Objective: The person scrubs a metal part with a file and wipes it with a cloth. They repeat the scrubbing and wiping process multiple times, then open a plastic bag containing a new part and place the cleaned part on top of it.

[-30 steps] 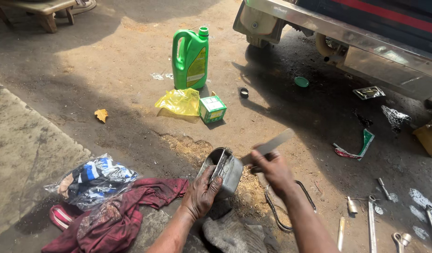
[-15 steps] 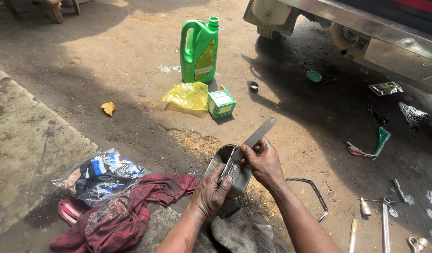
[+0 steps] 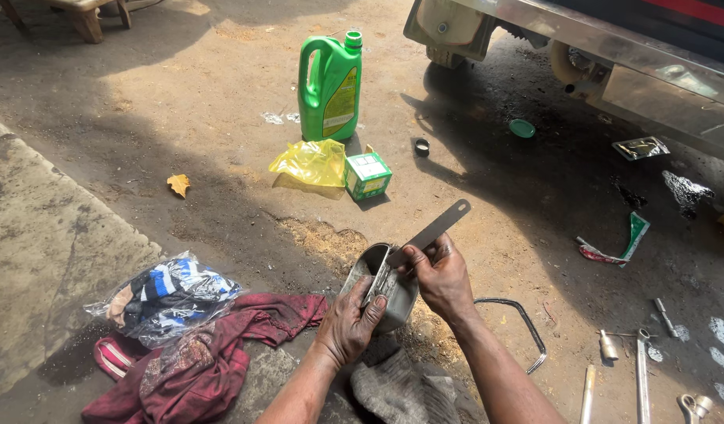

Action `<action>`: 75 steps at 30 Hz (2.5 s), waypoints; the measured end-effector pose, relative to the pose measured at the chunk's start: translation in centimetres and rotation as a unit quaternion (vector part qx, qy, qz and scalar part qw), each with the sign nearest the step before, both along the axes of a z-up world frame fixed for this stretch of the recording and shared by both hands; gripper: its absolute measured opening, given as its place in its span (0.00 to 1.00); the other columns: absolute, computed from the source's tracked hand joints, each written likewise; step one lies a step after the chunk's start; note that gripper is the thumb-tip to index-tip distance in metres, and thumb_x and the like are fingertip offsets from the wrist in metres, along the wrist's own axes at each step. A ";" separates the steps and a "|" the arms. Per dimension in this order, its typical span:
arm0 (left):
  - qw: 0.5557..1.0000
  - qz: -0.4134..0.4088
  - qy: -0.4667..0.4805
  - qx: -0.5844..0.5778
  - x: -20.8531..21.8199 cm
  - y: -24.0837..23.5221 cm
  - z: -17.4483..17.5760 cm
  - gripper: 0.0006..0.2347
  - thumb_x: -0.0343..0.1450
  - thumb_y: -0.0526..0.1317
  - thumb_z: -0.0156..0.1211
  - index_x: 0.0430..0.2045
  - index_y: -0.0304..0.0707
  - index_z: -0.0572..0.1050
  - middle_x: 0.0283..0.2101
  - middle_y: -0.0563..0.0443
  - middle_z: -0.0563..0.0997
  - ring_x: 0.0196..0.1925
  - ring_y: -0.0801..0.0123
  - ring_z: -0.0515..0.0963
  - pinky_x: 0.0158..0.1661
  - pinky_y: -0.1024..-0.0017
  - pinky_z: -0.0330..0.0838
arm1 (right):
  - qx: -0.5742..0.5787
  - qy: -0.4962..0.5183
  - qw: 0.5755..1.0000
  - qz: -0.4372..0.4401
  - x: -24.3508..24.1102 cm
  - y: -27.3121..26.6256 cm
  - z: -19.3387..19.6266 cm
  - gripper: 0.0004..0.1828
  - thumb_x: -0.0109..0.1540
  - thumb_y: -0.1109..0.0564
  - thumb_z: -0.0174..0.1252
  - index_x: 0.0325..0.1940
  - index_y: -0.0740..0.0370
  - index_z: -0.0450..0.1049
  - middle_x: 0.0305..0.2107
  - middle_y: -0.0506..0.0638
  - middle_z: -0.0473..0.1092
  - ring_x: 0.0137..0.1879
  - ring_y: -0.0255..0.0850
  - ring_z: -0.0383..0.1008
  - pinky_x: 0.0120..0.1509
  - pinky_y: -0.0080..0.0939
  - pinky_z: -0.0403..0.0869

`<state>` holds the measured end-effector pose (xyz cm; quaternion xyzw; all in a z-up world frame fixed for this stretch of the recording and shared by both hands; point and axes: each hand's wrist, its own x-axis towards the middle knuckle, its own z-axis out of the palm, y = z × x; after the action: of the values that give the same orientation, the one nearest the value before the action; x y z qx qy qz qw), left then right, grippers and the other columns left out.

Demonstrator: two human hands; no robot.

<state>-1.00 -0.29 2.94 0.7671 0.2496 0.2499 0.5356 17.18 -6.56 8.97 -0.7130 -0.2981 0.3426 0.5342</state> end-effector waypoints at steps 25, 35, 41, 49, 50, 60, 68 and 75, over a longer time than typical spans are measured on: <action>1.000 0.000 0.001 0.002 -0.2 0.0 -0.6 0.30 0.71 0.65 0.46 0.49 0.34 0.75 0.36 0.34 0.83 0.40 0.50 0.85 0.42 0.57 0.77 | -0.037 -0.057 0.997 0.021 -1.0 -0.7 0.6 0.17 0.65 0.54 0.52 0.54 0.67 0.65 0.41 0.61 0.78 0.43 0.50 0.83 0.49 0.49 0.85; 1.000 -0.001 -0.012 0.003 -0.3 0.0 -0.8 0.31 0.71 0.66 0.45 0.50 0.35 0.75 0.37 0.36 0.85 0.42 0.50 0.86 0.42 0.59 0.77 | -0.047 -0.132 0.988 0.062 -0.9 -0.9 0.5 0.15 0.67 0.53 0.54 0.50 0.66 0.64 0.34 0.60 0.79 0.37 0.41 0.85 0.42 0.42 0.86; 0.999 0.005 -0.025 0.024 -0.2 0.1 -0.7 0.29 0.73 0.63 0.47 0.49 0.32 0.74 0.37 0.35 0.84 0.41 0.49 0.85 0.42 0.59 0.77 | -0.035 -0.112 0.991 0.060 -1.0 -0.7 0.0 0.15 0.67 0.53 0.53 0.52 0.66 0.65 0.35 0.58 0.78 0.37 0.42 0.84 0.42 0.42 0.85; 1.000 0.008 0.002 0.006 -0.2 0.1 -0.7 0.27 0.72 0.61 0.49 0.46 0.32 0.76 0.33 0.35 0.84 0.38 0.48 0.86 0.40 0.59 0.76 | -0.037 -0.081 0.996 0.024 -0.9 -1.1 0.0 0.18 0.65 0.53 0.54 0.54 0.65 0.64 0.39 0.64 0.77 0.40 0.48 0.83 0.45 0.50 0.84; 0.999 0.018 0.031 0.013 0.0 0.0 -0.8 0.28 0.72 0.61 0.49 0.47 0.31 0.76 0.32 0.33 0.83 0.37 0.47 0.85 0.40 0.58 0.75 | -0.048 -0.113 0.991 0.061 -1.1 -1.2 0.0 0.17 0.66 0.53 0.55 0.54 0.65 0.67 0.40 0.63 0.78 0.43 0.47 0.82 0.49 0.49 0.82; 0.999 0.021 0.010 0.024 0.1 0.1 -0.9 0.25 0.72 0.60 0.48 0.47 0.35 0.75 0.38 0.33 0.84 0.43 0.45 0.84 0.43 0.58 0.76 | -0.380 -0.238 0.893 0.036 4.0 -3.4 1.5 0.34 0.60 0.40 0.67 0.57 0.66 0.65 0.49 0.64 0.74 0.52 0.50 0.78 0.54 0.50 0.79; 1.000 0.013 -0.010 0.018 0.0 -0.2 -0.1 0.27 0.73 0.59 0.49 0.52 0.33 0.75 0.41 0.34 0.85 0.45 0.47 0.86 0.45 0.60 0.77 | -0.470 -0.250 0.627 0.569 -6.6 -7.1 -0.9 0.44 0.54 0.39 0.71 0.72 0.48 0.67 0.61 0.54 0.68 0.61 0.55 0.68 0.60 0.58 0.70; 0.998 0.039 0.020 0.048 0.2 0.3 -2.2 0.33 0.73 0.61 0.49 0.59 0.21 0.69 0.54 0.24 0.79 0.59 0.41 0.77 0.59 0.59 0.69 | -0.335 -0.062 0.919 0.197 4.7 -7.4 0.2 0.21 0.53 0.53 0.59 0.49 0.62 0.78 0.38 0.57 0.81 0.44 0.47 0.82 0.52 0.45 0.80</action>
<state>-0.83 0.03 0.74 0.7866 0.2780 0.2666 0.4826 21.85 -13.94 9.14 -0.7972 -0.3328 0.4755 0.1661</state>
